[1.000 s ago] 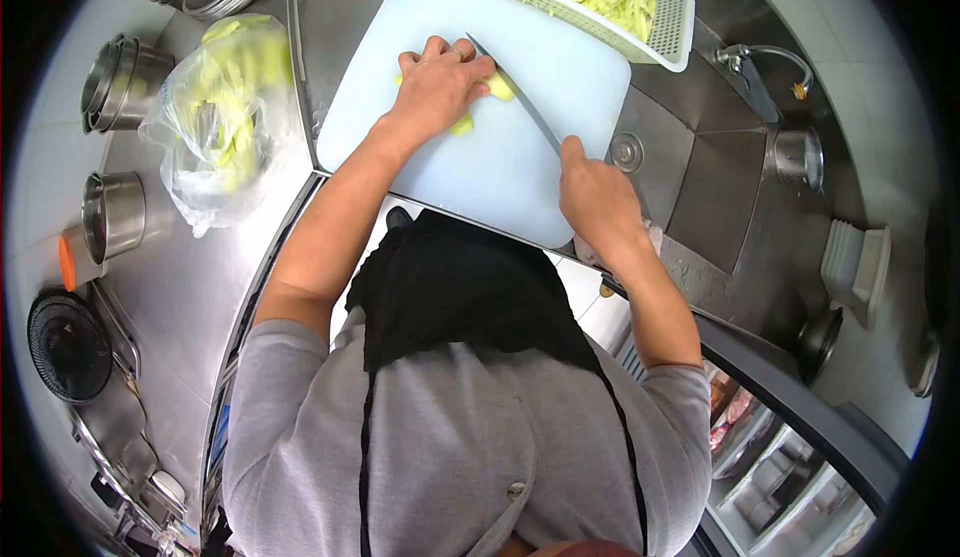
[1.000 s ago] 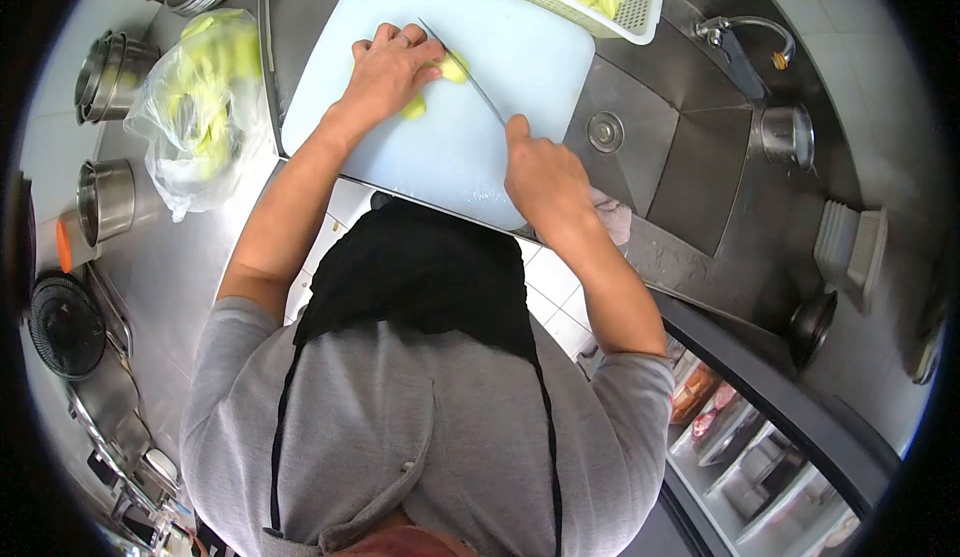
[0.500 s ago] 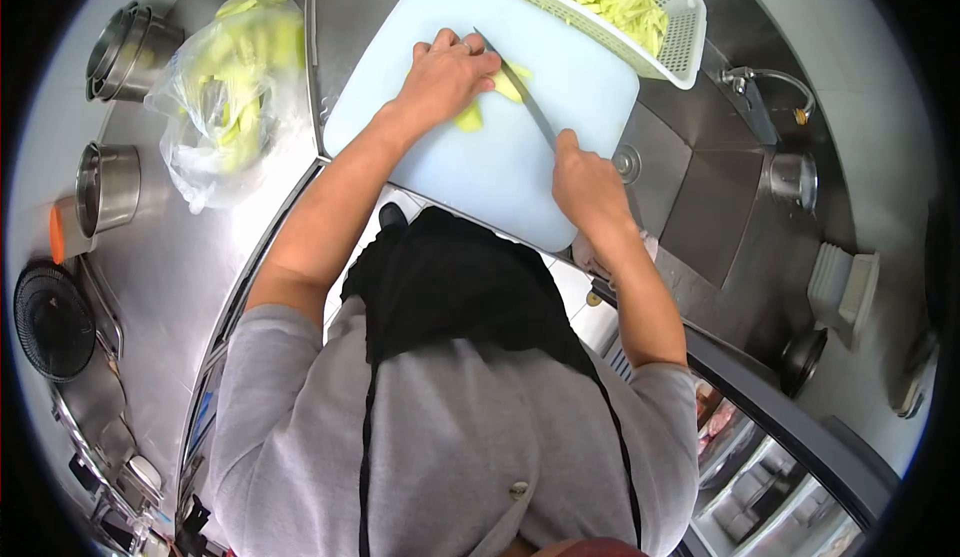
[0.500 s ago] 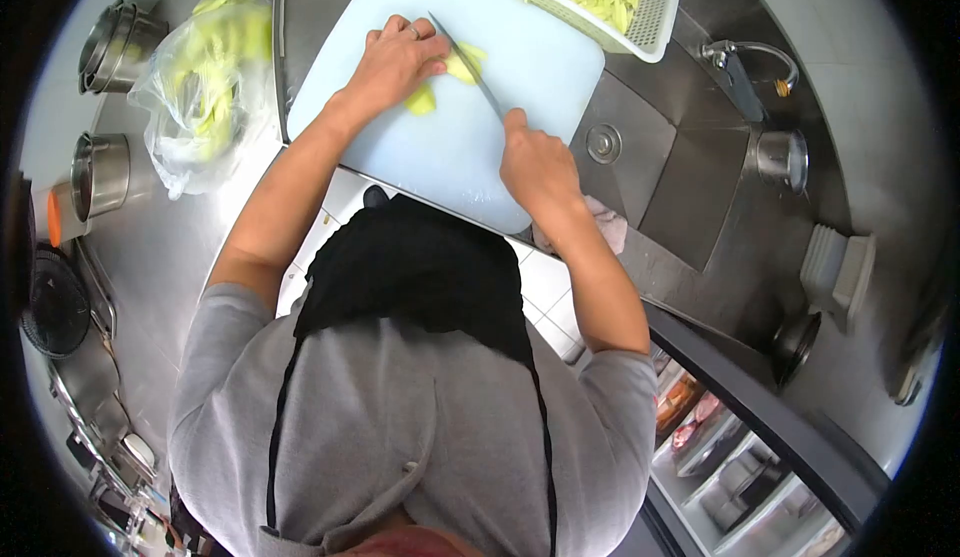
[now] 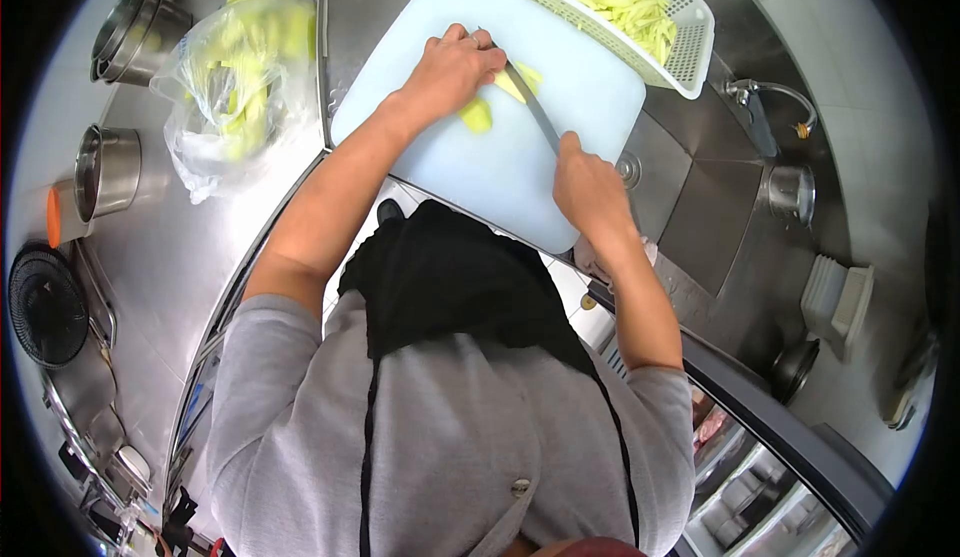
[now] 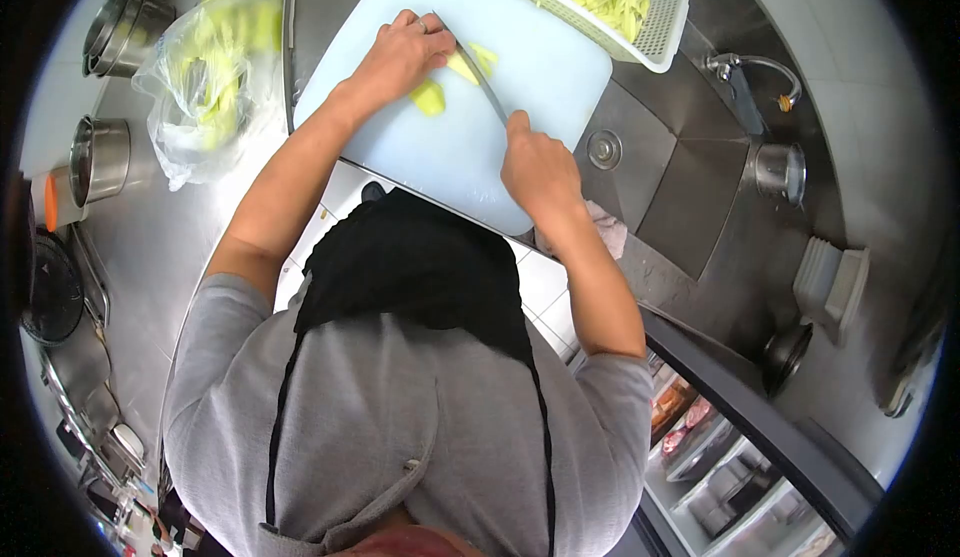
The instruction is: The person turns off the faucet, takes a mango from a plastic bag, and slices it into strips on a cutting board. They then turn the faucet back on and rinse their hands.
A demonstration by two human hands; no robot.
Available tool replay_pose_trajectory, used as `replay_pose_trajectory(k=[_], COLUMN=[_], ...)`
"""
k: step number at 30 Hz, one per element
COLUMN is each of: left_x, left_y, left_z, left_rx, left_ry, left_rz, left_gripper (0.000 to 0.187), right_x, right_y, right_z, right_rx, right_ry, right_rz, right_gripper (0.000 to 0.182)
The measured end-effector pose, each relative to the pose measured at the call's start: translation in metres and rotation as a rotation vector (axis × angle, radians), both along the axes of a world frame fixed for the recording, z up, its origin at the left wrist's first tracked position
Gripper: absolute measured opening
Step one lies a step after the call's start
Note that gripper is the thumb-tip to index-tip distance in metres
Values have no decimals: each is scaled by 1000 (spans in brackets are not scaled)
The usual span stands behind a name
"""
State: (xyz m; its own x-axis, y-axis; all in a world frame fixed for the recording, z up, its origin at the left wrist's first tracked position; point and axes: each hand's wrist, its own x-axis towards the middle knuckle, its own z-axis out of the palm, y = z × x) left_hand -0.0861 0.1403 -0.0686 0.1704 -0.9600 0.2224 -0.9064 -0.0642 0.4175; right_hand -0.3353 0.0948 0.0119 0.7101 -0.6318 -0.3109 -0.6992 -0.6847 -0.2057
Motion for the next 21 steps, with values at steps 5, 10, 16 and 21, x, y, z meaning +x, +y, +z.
replay_pose_trajectory(k=[5,10,16,21], left_x=[16,17,17,18], left_y=[3,0,1,1], left_z=[-10,-2,-2,-5], left_rx=[-132,-36,-59,-78], left_ry=[31,50,-8,76], left_rz=[-92,-52,-57,-74], left_gripper=[14,17,15,14], right_x=[-2,3,3,9], right_y=[-11,-5,-6,-10], right_z=[-30,-8,-25,-11], right_rx=[34,9,-24,-16], right_ry=[-13,9,-42,-35], right_rz=[-19,1,34,29], right_gripper=[18,18,17,17])
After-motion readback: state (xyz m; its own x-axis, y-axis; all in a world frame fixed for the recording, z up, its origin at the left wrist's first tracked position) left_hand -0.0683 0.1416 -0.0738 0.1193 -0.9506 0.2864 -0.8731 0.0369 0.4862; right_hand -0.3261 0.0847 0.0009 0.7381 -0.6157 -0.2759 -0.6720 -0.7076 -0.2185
